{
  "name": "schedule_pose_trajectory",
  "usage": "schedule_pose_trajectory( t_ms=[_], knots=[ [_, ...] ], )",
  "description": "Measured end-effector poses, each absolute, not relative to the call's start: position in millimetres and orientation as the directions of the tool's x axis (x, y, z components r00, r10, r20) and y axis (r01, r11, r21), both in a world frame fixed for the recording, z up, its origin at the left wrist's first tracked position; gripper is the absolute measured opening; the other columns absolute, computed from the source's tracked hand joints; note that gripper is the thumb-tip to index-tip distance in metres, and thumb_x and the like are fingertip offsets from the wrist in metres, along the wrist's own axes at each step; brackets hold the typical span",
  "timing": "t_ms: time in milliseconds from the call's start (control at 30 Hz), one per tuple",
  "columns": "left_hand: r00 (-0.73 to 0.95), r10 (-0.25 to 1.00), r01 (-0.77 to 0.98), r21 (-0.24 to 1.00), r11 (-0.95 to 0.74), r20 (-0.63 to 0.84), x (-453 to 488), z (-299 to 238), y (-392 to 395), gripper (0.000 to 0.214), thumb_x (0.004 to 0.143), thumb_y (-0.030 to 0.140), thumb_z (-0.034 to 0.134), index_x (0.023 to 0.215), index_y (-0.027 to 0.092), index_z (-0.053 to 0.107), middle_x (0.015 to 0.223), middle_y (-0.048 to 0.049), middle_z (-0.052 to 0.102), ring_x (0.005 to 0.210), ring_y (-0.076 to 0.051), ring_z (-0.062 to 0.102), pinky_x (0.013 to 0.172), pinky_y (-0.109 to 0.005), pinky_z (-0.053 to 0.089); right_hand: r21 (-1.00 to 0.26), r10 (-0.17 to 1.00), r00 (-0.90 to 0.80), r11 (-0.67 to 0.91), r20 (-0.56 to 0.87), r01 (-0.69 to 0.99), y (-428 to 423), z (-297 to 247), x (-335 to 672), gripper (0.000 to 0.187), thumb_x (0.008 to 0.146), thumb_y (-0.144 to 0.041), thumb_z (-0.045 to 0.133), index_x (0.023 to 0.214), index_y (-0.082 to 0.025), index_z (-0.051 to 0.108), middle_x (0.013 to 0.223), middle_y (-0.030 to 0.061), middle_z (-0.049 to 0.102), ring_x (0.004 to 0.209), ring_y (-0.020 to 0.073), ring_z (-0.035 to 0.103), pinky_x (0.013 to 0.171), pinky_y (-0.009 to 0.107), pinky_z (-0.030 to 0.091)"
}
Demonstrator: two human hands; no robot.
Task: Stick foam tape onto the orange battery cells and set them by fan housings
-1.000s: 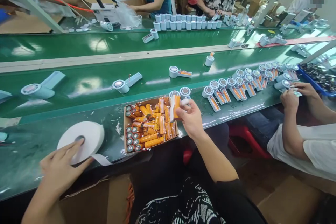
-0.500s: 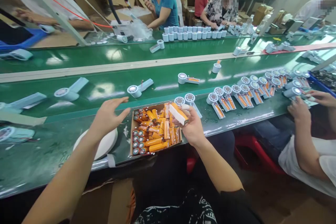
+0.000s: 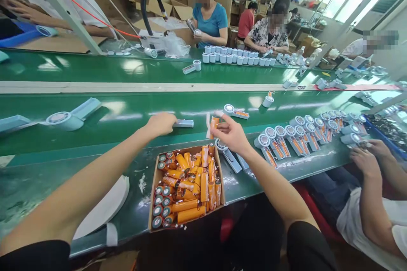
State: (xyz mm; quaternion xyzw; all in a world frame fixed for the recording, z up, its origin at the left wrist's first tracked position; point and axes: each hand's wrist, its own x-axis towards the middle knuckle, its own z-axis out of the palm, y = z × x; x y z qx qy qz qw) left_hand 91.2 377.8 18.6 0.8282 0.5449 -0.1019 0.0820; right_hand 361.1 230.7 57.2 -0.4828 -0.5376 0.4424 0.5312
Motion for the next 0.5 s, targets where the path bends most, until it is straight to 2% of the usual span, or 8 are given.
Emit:
schedule_pose_trajectory(
  t_ms=[67, 200, 300, 400, 500],
  knots=[
    [0.407, 0.873, 0.912, 0.060, -0.406, -0.268, 87, 20, 385, 0.029, 0.080, 0.028, 0.068, 0.105, 0.019, 0.080, 0.120, -0.0223, 0.076, 0.112, -0.040, 0.071, 0.092, -0.045, 0.055, -0.987, 0.991, -0.046, 0.132, 0.128, 0.095, 253, 53, 356, 0.063, 0.074, -0.046, 0.092, 0.128, -0.021, 0.074, 0.087, -0.0003, 0.081, 0.078, 0.0194, 0.079, 0.081, 0.035, 0.067],
    [0.467, 0.839, 0.884, 0.149, -0.443, -0.277, 78, 24, 395, 0.024, 0.085, 0.035, 0.065, 0.101, 0.027, 0.080, 0.114, -0.0103, 0.079, 0.109, -0.033, 0.071, 0.093, -0.038, 0.053, -0.968, 0.974, -0.152, 0.194, 0.169, 0.162, 294, 40, 341, 0.044, 0.079, -0.044, 0.086, 0.115, -0.021, 0.077, 0.093, 0.0008, 0.083, 0.084, 0.0200, 0.080, 0.093, 0.039, 0.065],
    [0.503, 0.823, 0.863, 0.202, -0.462, -0.263, 72, 25, 399, 0.023, 0.090, 0.038, 0.061, 0.104, 0.029, 0.077, 0.110, -0.0046, 0.080, 0.107, -0.027, 0.071, 0.093, -0.033, 0.050, -0.932, 0.958, -0.191, 0.259, 0.215, 0.253, 317, 30, 330, 0.034, 0.083, -0.041, 0.081, 0.110, -0.021, 0.077, 0.094, 0.0015, 0.083, 0.086, 0.0201, 0.080, 0.095, 0.037, 0.063],
    [0.511, 0.826, 0.857, 0.220, -0.466, -0.238, 71, 24, 399, 0.027, 0.096, 0.036, 0.055, 0.114, 0.028, 0.073, 0.114, -0.0054, 0.079, 0.105, -0.026, 0.071, 0.093, -0.032, 0.049, -0.863, 0.938, -0.254, 0.321, 0.234, 0.390, 332, 22, 320, 0.030, 0.087, -0.036, 0.076, 0.113, -0.021, 0.077, 0.096, 0.0025, 0.083, 0.087, 0.0203, 0.080, 0.092, 0.035, 0.062],
    [0.512, 0.830, 0.855, 0.221, -0.469, -0.221, 74, 21, 396, 0.029, 0.098, 0.035, 0.051, 0.119, 0.026, 0.070, 0.117, -0.0079, 0.078, 0.105, -0.027, 0.070, 0.091, -0.033, 0.049, -0.699, 0.919, -0.326, 0.382, 0.220, 0.604, 339, 20, 311, 0.026, 0.094, -0.031, 0.069, 0.117, -0.021, 0.077, 0.091, 0.0023, 0.082, 0.083, 0.0192, 0.077, 0.087, 0.029, 0.059]
  ],
)
